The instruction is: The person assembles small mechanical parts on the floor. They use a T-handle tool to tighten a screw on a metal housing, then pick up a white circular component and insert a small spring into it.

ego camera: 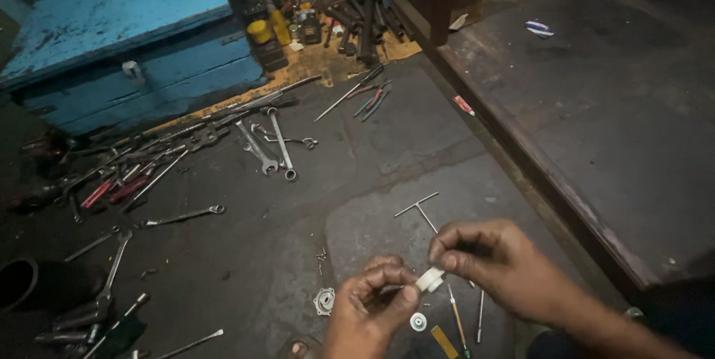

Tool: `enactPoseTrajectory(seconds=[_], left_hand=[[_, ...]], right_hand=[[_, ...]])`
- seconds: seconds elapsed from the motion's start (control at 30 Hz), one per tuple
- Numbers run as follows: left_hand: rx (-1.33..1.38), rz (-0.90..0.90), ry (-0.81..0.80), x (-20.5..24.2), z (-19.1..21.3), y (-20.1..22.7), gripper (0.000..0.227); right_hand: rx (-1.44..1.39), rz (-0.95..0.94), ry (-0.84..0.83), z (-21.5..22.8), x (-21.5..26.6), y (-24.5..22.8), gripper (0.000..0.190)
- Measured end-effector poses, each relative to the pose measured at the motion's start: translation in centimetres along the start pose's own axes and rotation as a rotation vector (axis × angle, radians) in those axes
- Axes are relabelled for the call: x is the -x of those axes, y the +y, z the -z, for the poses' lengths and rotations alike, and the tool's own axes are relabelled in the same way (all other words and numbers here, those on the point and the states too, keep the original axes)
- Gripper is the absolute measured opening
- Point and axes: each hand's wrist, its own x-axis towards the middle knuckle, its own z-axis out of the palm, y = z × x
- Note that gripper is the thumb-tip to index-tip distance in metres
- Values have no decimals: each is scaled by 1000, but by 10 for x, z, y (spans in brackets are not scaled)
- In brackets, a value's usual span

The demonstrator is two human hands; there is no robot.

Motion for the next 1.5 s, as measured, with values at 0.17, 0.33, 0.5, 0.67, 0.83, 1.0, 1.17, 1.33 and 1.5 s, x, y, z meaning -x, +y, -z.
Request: enactPoseTrajectory(seconds=[0.17, 0.33, 0.5, 0.67, 0.83, 1.0, 1.17, 1.33, 1.5], left_hand=[[-127, 37, -13, -1, -3, 4, 8], [-112, 144, 161, -10, -11, -1, 11], [-150, 159, 255, -11, -19, 0, 8], [-185, 119, 314, -11, -22, -2, 7], [-237, 93, 318, -10, -22, -6, 11], [-260, 74, 295, -11, -22, -13, 5], [-212, -28, 276, -12, -16, -23, 5], [-243, 0, 289, -13, -12, -30, 6], [-236, -4, 306, -12, -10, -29, 6]], right_hand=[[221, -227, -56, -3, -5, -17, 12], [235, 36, 33, -12, -9, -16, 10], [634, 526, 155, -15, 1, -15, 26], [850, 911, 163, -15, 11, -10, 30], [165, 114, 465, -28, 4, 21, 26], [-172, -277, 517, -23, 0, 23, 20], [764, 886, 264, -18, 17, -3, 22], [297, 242, 450, -30, 2, 23, 25], [-397, -271, 427, -28, -7, 39, 19]])
